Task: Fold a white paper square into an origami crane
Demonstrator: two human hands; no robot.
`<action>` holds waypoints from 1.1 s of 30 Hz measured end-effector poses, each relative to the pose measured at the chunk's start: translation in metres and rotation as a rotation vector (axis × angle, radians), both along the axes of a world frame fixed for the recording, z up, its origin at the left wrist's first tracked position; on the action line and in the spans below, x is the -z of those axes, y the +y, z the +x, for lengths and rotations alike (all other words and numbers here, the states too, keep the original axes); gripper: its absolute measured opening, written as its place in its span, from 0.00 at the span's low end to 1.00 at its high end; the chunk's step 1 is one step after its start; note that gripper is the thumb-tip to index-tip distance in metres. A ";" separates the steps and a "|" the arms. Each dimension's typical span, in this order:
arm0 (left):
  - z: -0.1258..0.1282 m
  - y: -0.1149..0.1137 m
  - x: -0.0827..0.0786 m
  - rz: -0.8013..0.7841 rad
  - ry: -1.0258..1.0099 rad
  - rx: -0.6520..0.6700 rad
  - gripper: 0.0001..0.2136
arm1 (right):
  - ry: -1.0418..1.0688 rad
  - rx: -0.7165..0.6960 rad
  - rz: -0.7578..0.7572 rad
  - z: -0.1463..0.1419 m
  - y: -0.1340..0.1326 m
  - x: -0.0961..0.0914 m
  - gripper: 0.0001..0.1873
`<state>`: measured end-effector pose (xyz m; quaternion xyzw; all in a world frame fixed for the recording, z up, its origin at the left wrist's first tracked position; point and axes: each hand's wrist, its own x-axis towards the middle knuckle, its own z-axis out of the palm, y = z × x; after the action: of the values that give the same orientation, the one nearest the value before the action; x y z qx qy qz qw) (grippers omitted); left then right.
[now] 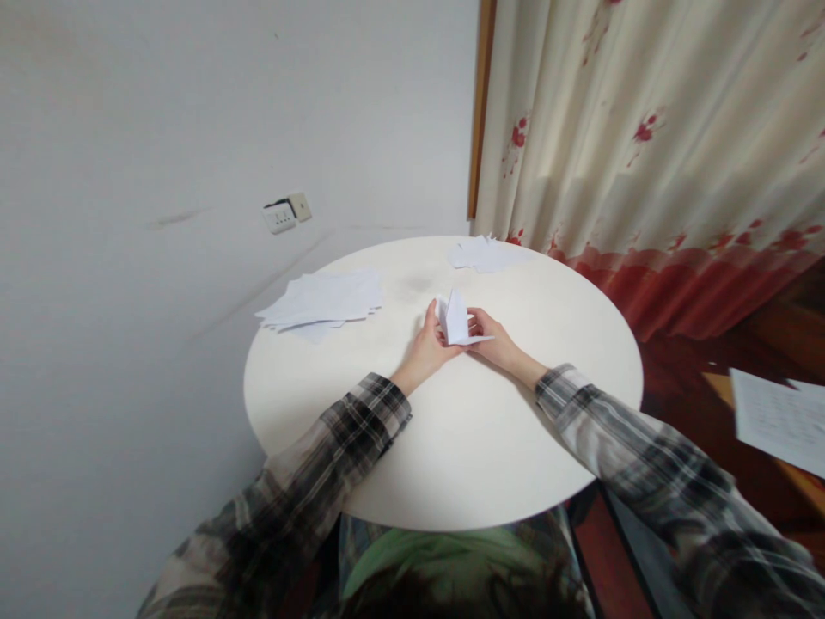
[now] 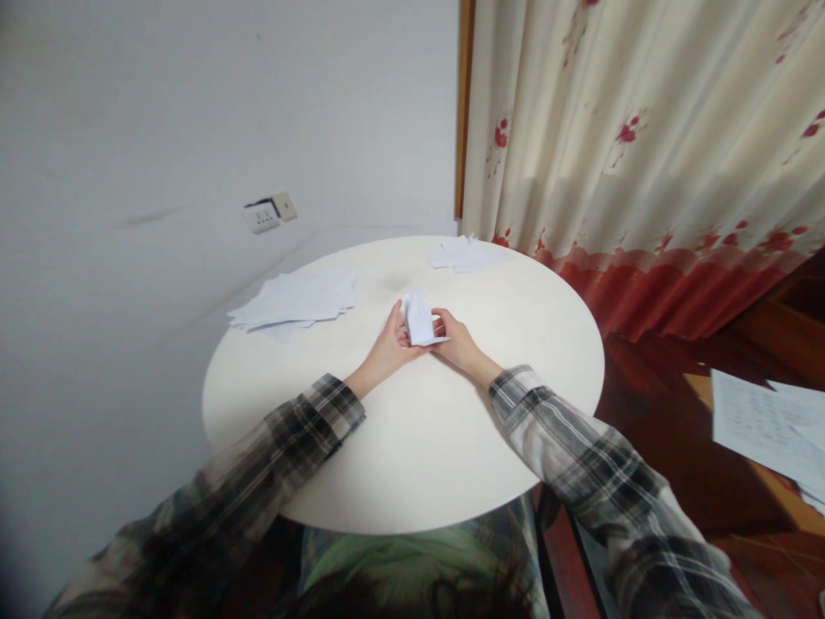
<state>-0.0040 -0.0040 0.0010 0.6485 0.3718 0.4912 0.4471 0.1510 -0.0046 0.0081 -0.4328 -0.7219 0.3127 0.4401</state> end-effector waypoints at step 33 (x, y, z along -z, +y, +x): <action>-0.005 -0.008 -0.020 -0.287 -0.073 -0.007 0.12 | 0.124 0.150 0.037 -0.003 -0.012 -0.012 0.16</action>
<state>-0.0087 -0.0115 0.0211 0.5582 0.4239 0.4579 0.5469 0.1475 -0.0166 0.0197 -0.4573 -0.6646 0.2917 0.5139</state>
